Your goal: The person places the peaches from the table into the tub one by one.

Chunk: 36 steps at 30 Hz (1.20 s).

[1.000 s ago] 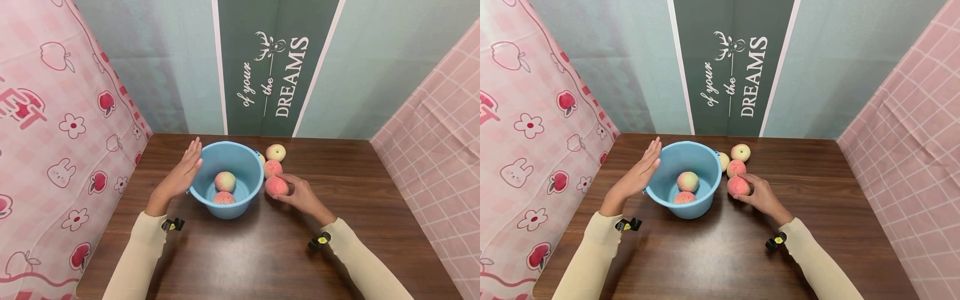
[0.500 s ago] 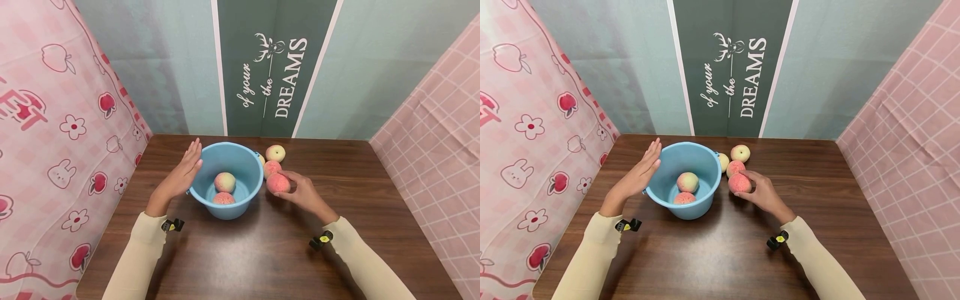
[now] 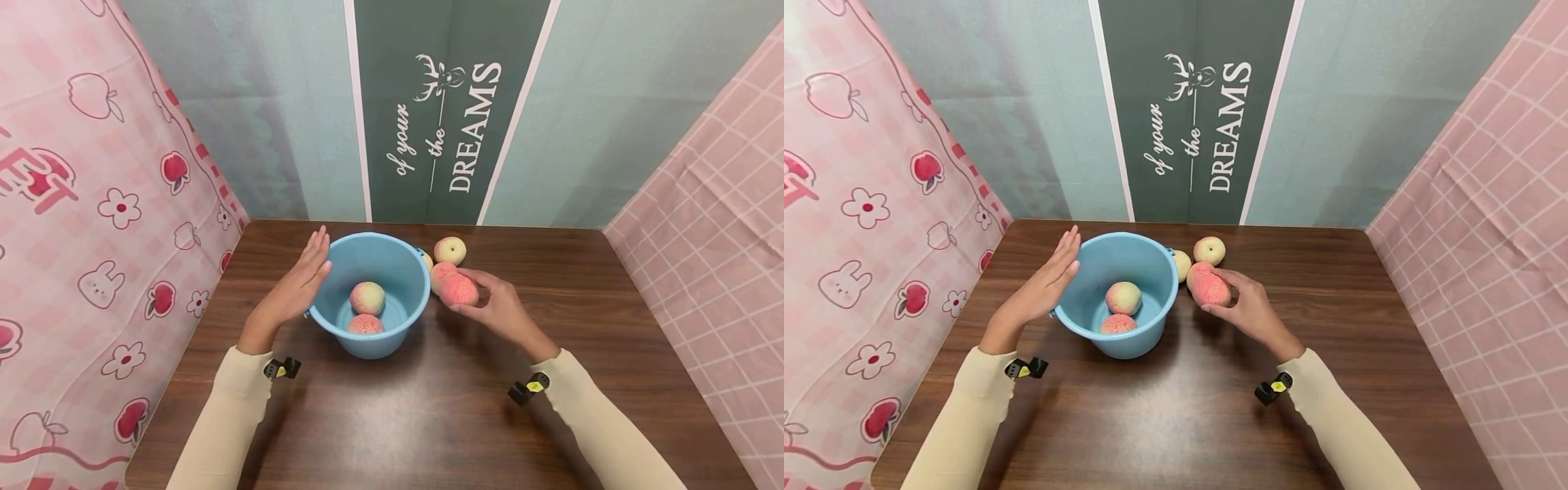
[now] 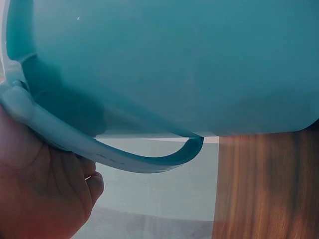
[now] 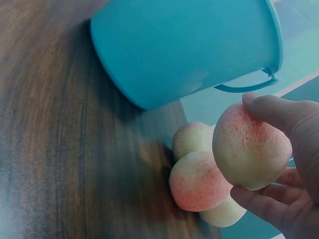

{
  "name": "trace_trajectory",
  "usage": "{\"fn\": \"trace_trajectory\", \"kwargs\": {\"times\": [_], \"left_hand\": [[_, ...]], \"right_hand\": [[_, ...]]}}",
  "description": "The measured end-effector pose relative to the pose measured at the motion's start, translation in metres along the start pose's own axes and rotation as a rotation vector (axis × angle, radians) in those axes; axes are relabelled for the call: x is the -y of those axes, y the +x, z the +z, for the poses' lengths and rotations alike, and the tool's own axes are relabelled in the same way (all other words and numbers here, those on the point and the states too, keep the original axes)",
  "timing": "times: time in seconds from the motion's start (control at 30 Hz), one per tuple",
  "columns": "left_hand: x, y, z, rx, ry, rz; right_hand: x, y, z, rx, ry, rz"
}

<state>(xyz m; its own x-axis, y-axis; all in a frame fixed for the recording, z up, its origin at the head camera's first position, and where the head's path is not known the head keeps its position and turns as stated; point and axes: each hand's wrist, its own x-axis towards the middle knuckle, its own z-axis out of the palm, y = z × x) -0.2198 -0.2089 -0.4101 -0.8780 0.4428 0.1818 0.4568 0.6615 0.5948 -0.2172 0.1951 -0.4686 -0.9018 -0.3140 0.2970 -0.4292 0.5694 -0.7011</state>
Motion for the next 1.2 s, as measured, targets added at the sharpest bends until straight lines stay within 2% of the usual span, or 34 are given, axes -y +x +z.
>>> {"fn": "trace_trajectory", "kwargs": {"times": [0.2,0.57,0.93,1.2], "left_hand": [[0.000,0.000,0.000,-0.002,-0.006,-0.017],[0.000,0.002,0.001,-0.011,-0.007,-0.017],[-0.001,0.002,0.001,-0.016,-0.006,-0.019],[-0.002,0.002,0.001,-0.020,-0.015,-0.030]], "right_hand": [[0.004,0.004,-0.006,-0.036,-0.012,0.008],[0.014,0.014,-0.020,-0.083,-0.010,-0.031],[0.023,0.019,-0.028,-0.079,0.054,-0.046],[0.030,0.019,-0.032,-0.063,0.063,-0.007]]}}
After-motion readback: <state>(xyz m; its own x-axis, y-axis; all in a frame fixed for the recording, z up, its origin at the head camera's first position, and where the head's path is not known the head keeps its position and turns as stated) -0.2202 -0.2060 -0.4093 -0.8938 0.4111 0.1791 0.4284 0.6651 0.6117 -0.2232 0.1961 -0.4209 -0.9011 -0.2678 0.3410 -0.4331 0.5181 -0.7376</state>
